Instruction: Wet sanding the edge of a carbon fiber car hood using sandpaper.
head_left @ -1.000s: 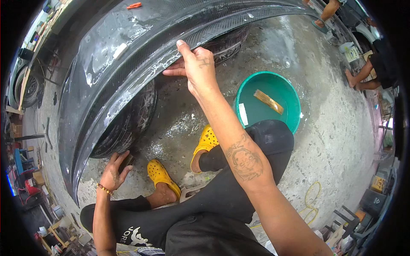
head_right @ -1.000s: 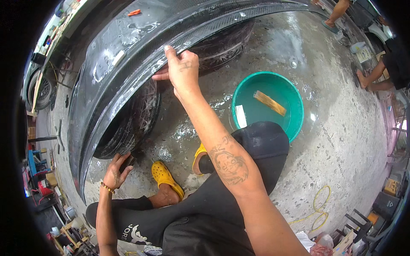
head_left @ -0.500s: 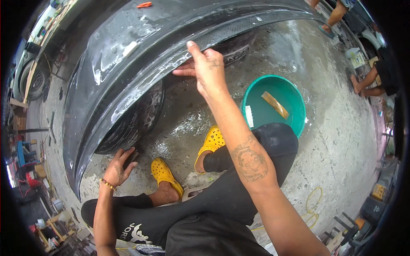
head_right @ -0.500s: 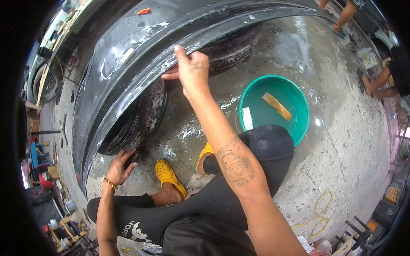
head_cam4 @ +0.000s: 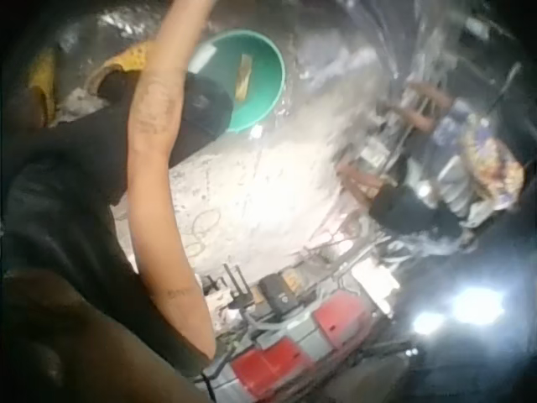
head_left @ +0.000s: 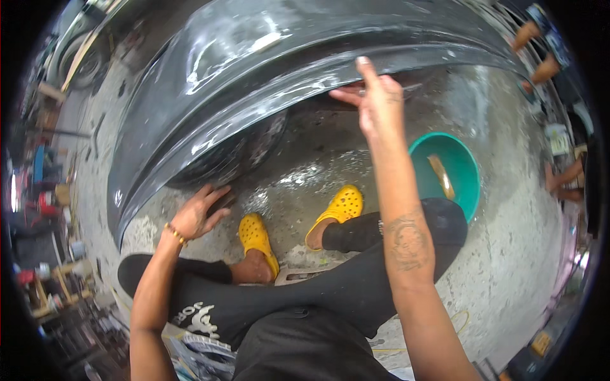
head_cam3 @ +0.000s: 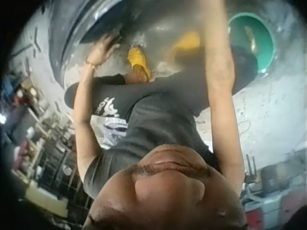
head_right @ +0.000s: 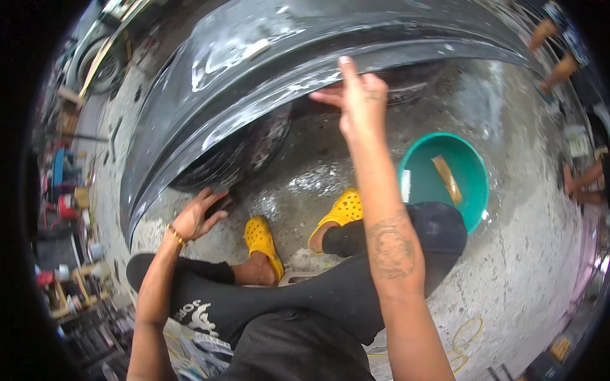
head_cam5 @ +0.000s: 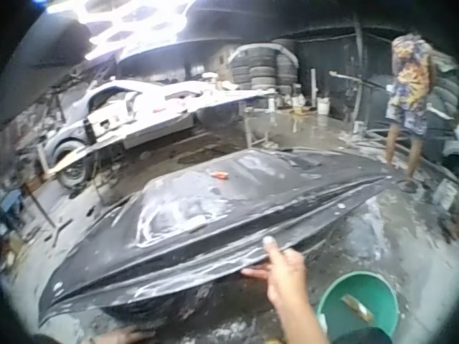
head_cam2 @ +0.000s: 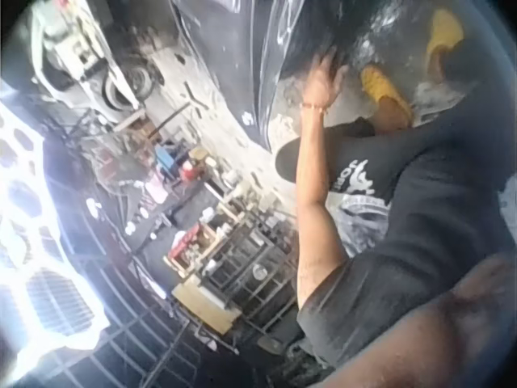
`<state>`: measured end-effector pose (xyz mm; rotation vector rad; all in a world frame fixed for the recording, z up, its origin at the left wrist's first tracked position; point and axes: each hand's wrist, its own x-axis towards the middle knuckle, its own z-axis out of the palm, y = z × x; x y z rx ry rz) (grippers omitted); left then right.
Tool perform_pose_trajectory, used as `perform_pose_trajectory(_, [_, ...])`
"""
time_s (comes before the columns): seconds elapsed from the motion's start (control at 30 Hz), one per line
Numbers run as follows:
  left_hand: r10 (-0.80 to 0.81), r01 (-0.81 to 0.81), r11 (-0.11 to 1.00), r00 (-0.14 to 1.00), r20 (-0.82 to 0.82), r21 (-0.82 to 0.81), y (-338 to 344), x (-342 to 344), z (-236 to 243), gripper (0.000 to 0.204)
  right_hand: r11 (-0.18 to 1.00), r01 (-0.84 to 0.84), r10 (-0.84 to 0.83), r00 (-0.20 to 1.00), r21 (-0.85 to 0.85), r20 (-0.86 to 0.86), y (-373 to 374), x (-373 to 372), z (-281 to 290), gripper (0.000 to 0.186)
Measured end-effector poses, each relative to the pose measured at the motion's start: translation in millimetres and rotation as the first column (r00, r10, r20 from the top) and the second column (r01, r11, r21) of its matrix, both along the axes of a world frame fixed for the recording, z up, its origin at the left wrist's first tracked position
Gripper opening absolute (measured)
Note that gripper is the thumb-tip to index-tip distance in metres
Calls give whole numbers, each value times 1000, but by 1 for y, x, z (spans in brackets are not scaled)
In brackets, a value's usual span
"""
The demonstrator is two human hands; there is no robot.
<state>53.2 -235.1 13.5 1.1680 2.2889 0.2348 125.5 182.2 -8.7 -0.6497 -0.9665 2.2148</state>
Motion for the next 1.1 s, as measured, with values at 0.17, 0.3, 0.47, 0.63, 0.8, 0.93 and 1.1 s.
perform_pose_trajectory(0.17, [-9,10,996,1000,-15,84,2,2,-9,56,999,22,-24,996,26,83,14,5,7,26])
perform_pose_trajectory(0.3, [10,-12,1000,999,50,28,13,4,-5,56,999,10,-15,993,35,118,35,7,3,25])
perform_pose_trajectory(0.47, [-10,7,996,999,35,88,13,7,-13,57,998,-16,5,987,62,163,48,11,1,29])
perform_pose_trajectory(0.63, [-21,17,996,999,45,93,19,9,-12,56,997,-28,16,985,67,175,57,12,-3,26])
perform_pose_trajectory(0.8, [-61,61,978,998,-6,201,16,11,-29,57,996,-51,38,984,72,172,71,14,-5,28])
perform_pose_trajectory(0.93, [-64,56,983,997,44,172,27,11,-30,55,992,-78,60,982,95,181,97,17,-20,28])
perform_pose_trajectory(1.1, [-50,43,986,998,40,163,26,11,-37,56,990,-120,103,975,75,199,106,12,-25,25])
